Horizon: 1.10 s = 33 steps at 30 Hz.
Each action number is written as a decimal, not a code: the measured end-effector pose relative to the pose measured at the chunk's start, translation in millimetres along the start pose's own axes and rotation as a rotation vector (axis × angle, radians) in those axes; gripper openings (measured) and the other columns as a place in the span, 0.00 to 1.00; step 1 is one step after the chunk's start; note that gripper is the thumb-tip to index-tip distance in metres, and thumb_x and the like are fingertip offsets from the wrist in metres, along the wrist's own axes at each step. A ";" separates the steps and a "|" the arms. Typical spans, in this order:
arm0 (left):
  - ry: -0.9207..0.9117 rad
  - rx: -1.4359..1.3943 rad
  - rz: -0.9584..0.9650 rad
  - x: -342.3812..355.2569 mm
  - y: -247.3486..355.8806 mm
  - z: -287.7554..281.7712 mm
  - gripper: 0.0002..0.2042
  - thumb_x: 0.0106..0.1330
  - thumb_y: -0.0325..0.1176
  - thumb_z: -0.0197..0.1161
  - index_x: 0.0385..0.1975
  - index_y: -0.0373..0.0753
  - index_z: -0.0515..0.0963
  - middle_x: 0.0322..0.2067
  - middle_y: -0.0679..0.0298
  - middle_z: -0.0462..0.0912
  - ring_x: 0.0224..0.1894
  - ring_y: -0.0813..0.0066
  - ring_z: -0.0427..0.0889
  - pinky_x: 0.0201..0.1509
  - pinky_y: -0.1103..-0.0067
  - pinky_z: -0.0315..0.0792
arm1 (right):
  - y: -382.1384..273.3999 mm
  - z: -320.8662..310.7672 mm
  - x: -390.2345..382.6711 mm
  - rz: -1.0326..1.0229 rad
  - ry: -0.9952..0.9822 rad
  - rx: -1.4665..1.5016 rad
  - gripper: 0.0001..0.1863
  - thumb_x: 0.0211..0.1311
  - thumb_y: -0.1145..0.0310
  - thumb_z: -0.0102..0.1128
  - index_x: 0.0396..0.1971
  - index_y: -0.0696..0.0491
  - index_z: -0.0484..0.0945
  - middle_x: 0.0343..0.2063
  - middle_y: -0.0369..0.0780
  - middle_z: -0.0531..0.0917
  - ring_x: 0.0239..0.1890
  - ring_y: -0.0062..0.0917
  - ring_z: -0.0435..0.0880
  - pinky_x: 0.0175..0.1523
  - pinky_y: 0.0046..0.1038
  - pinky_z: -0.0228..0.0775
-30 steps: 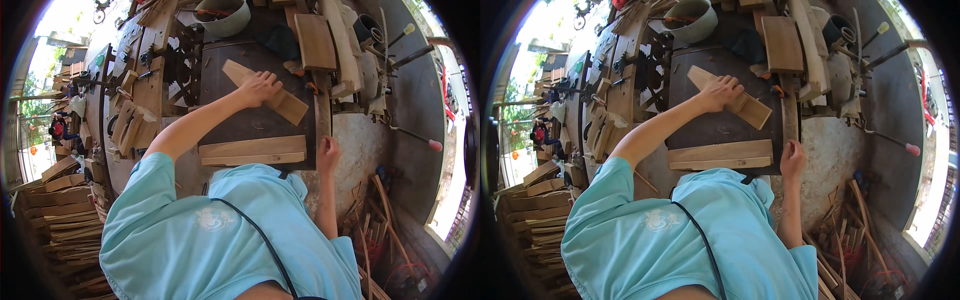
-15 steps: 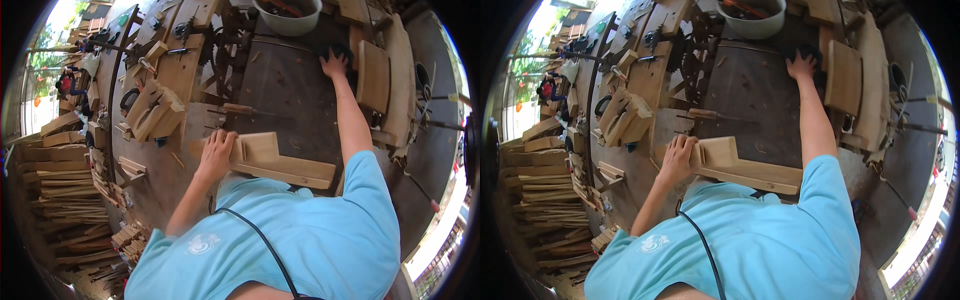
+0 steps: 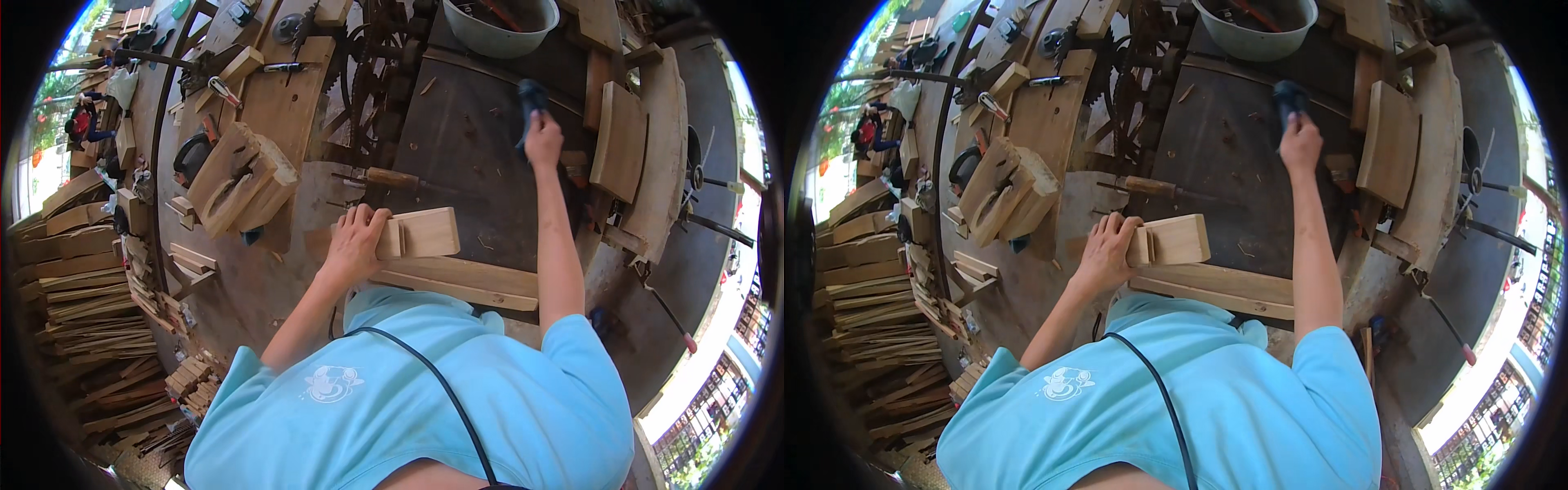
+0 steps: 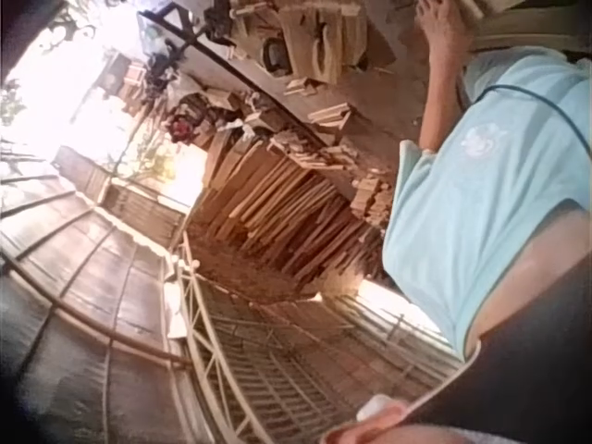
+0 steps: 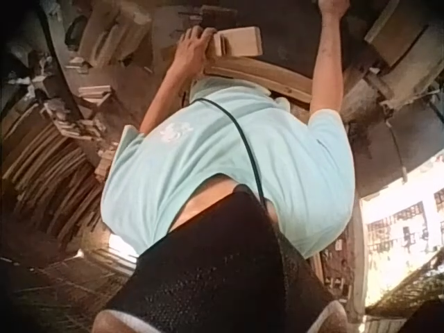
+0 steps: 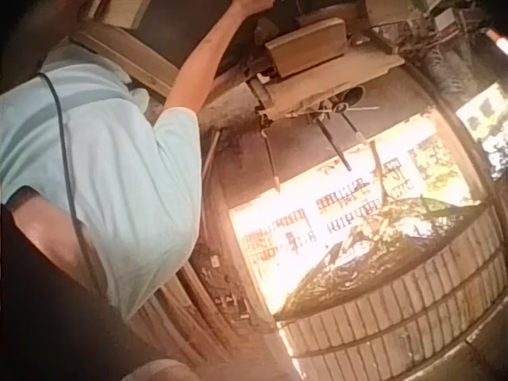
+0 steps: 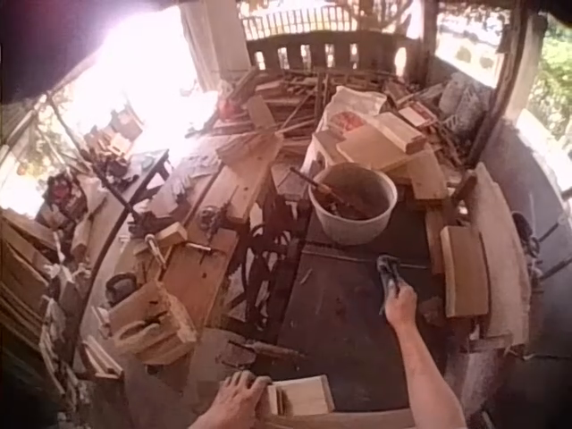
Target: Organizing and preparing wood pieces in a workshop, including sanding a small block.
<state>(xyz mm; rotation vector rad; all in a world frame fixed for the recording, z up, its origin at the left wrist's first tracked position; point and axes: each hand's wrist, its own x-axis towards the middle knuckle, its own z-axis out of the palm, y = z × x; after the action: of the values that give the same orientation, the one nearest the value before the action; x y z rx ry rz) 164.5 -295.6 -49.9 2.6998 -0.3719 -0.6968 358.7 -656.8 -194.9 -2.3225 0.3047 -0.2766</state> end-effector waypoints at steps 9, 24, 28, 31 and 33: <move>0.100 -0.142 -0.012 -5.4 11.0 -5.3 0.38 0.40 0.31 0.78 0.58 0.43 0.70 0.48 0.54 0.71 0.57 0.50 0.71 0.63 0.61 0.67 | -36.0 106.1 -12.6 -0.172 0.010 -0.133 0.16 0.71 0.66 0.54 0.54 0.48 0.82 0.63 0.54 0.75 0.72 0.62 0.59 0.72 0.70 0.47; 0.136 -0.151 -0.051 -0.8 10.4 -23.4 0.39 0.41 0.32 0.79 0.59 0.43 0.70 0.49 0.55 0.72 0.57 0.51 0.72 0.62 0.61 0.67 | -67.9 148.0 -12.5 -0.465 -0.496 -0.040 0.18 0.73 0.67 0.49 0.58 0.51 0.79 0.68 0.49 0.73 0.73 0.47 0.66 0.73 0.65 0.52; 0.220 -0.094 0.073 37.7 20.5 -46.9 0.38 0.43 0.36 0.79 0.59 0.39 0.70 0.50 0.53 0.74 0.57 0.49 0.73 0.62 0.60 0.68 | -90.4 90.3 -50.7 -0.035 -0.274 0.455 0.13 0.74 0.64 0.55 0.42 0.60 0.80 0.37 0.52 0.85 0.40 0.46 0.86 0.46 0.41 0.75; 0.277 -0.063 0.224 86.0 42.0 -63.9 0.36 0.44 0.36 0.78 0.58 0.43 0.71 0.47 0.53 0.73 0.54 0.49 0.73 0.59 0.61 0.68 | -48.0 6.1 -78.9 0.101 0.149 0.392 0.19 0.78 0.59 0.53 0.31 0.60 0.79 0.23 0.49 0.79 0.25 0.37 0.79 0.33 0.36 0.69; 0.319 -0.038 0.349 129.8 60.9 -66.7 0.37 0.44 0.36 0.79 0.58 0.41 0.71 0.49 0.53 0.75 0.54 0.49 0.75 0.60 0.60 0.69 | -15.9 -52.9 -105.1 0.184 0.332 0.273 0.22 0.79 0.58 0.52 0.29 0.61 0.78 0.20 0.44 0.77 0.24 0.28 0.75 0.32 0.35 0.66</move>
<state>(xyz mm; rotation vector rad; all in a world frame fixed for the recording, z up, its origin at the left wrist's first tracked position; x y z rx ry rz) 297.9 -377.2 -26.6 2.5551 -0.7122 -0.1693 245.9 -649.9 -158.4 -1.9607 0.6022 -0.5760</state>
